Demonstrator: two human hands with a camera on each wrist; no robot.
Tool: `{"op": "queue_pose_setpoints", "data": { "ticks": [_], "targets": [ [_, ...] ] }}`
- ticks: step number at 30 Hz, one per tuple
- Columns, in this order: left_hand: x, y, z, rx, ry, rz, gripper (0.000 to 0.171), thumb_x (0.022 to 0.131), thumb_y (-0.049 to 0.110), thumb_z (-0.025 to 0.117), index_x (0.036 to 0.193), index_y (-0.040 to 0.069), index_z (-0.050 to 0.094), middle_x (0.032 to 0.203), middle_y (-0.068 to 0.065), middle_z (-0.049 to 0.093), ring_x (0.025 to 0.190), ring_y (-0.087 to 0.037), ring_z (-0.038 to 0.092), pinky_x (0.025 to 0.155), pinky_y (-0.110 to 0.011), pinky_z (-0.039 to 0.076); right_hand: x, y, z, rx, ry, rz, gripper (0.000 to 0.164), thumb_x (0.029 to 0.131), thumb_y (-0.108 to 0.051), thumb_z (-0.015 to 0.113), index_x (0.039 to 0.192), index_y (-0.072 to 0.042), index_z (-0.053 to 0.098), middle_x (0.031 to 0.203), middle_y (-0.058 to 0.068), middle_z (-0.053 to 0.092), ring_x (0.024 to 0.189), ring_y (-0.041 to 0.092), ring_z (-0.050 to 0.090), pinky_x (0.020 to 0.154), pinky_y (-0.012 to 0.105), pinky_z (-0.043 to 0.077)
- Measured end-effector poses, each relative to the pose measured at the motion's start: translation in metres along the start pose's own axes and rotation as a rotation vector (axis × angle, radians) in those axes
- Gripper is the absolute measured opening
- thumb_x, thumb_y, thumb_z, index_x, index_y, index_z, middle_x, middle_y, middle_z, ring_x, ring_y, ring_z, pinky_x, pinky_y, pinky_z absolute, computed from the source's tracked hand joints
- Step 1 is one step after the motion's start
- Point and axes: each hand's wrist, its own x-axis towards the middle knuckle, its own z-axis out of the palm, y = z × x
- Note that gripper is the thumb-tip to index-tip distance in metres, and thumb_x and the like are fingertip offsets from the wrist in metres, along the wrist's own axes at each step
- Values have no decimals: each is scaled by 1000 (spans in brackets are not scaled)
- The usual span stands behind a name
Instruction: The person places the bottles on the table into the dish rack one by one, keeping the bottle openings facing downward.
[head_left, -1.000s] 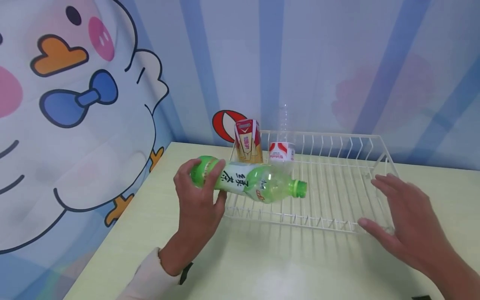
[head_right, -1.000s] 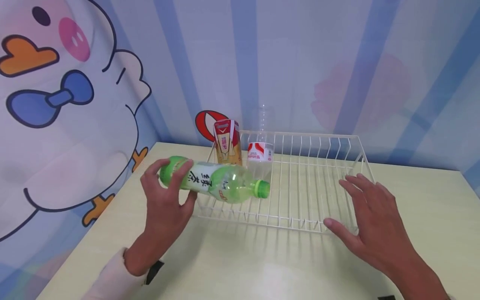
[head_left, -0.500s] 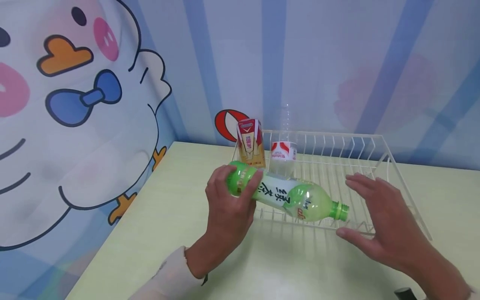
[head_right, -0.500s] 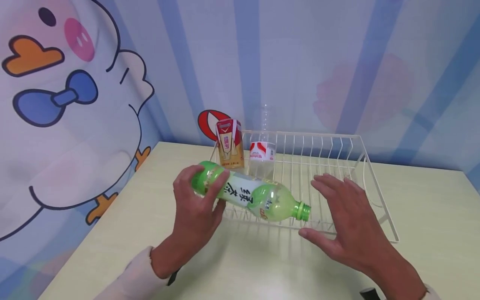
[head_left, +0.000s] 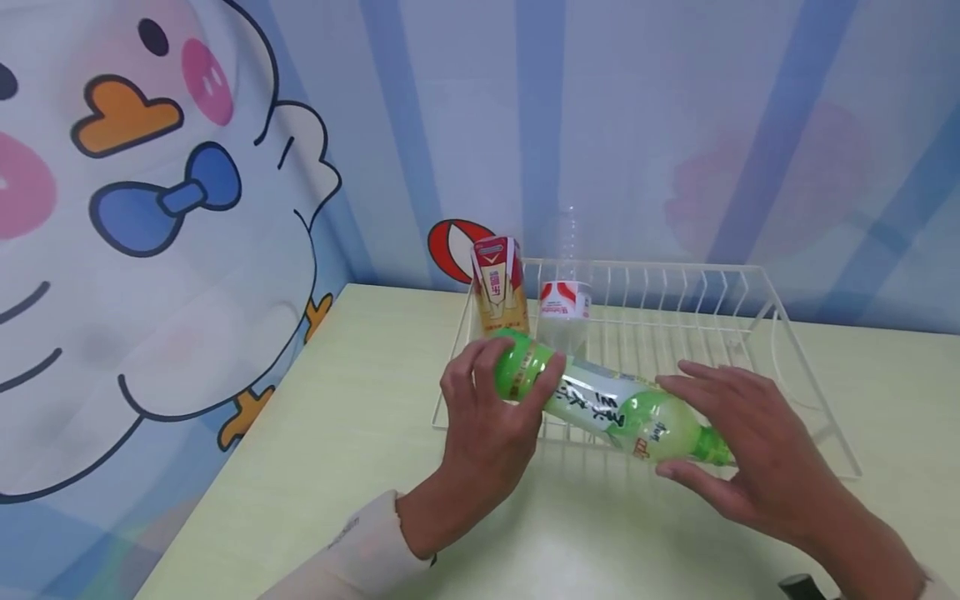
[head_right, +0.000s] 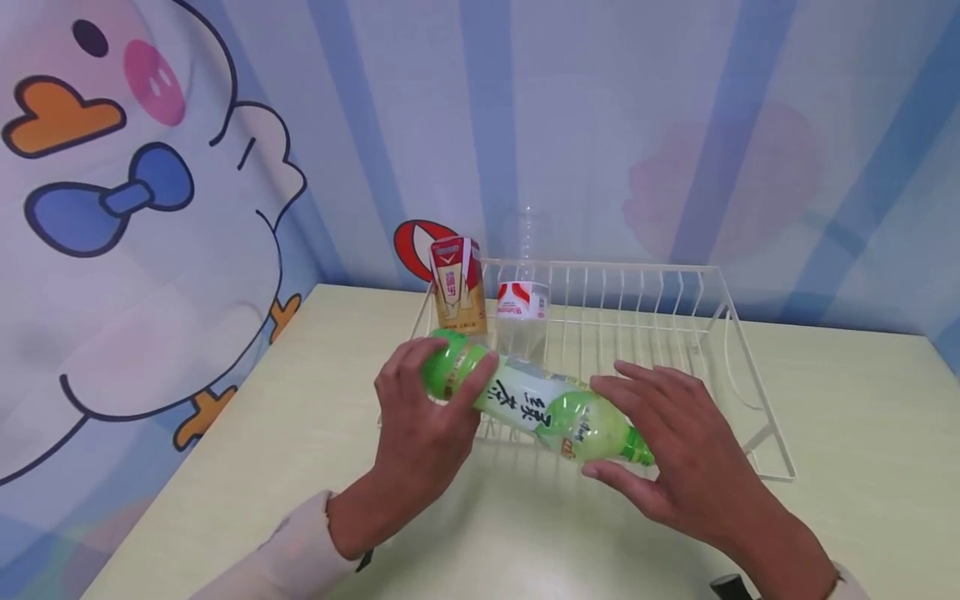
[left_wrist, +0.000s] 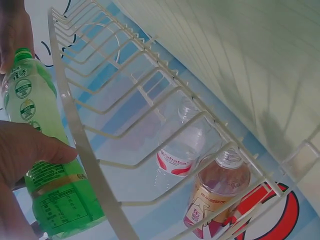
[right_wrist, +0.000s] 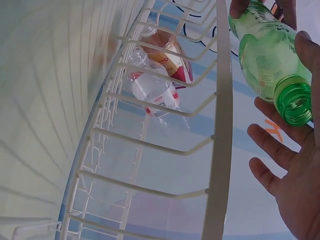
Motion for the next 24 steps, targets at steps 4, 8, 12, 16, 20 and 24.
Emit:
{"op": "queue_pose_setpoints", "data": {
  "ticks": [4, 8, 12, 16, 20, 24],
  "targets": [
    [3, -1, 0, -7, 17, 13, 74, 74, 23, 89, 138, 28, 53, 140, -17, 38, 136, -34, 31, 95, -52, 45, -1, 1, 0, 11, 2, 7, 77, 92, -69, 49, 135, -6, 57, 132, 11, 61, 120, 32, 53, 110, 24, 22],
    [9, -6, -5, -69, 26, -9, 75, 76, 21, 88, 140, 26, 48, 143, -17, 37, 140, -33, 30, 97, -55, 45, -1, 1, -1, 13, 9, 18, 76, 92, -69, 50, 135, -7, 57, 133, 10, 61, 120, 31, 53, 108, 24, 24],
    [17, -16, -13, -253, -38, -97, 88, 74, 19, 89, 145, 22, 37, 145, -15, 36, 141, -29, 30, 97, -54, 47, -2, 1, -2, 51, 9, 43, 77, 92, -69, 51, 135, -5, 57, 134, 11, 59, 124, 26, 51, 106, 24, 25],
    [24, -26, -20, -568, -138, -207, 100, 72, 14, 91, 150, 18, 29, 140, -9, 44, 133, -21, 42, 94, -40, 53, -1, 2, -2, 92, 61, 18, 76, 92, -66, 54, 132, -1, 58, 132, 13, 60, 125, 20, 50, 105, 22, 26],
    [26, -32, -22, -914, -241, -338, 99, 75, 9, 88, 152, 22, 26, 137, -3, 51, 126, -17, 52, 91, -32, 54, 1, 2, 0, 110, 128, -32, 75, 93, -63, 55, 128, 3, 60, 128, 16, 62, 125, 17, 51, 103, 21, 28],
    [30, -35, -23, -1225, -298, -462, 91, 82, 7, 82, 151, 24, 26, 139, -5, 52, 123, -22, 57, 89, -36, 55, 2, 0, 1, 118, 141, -35, 75, 93, -63, 55, 126, 5, 60, 127, 16, 62, 127, 14, 49, 103, 20, 28]
  ]
}}
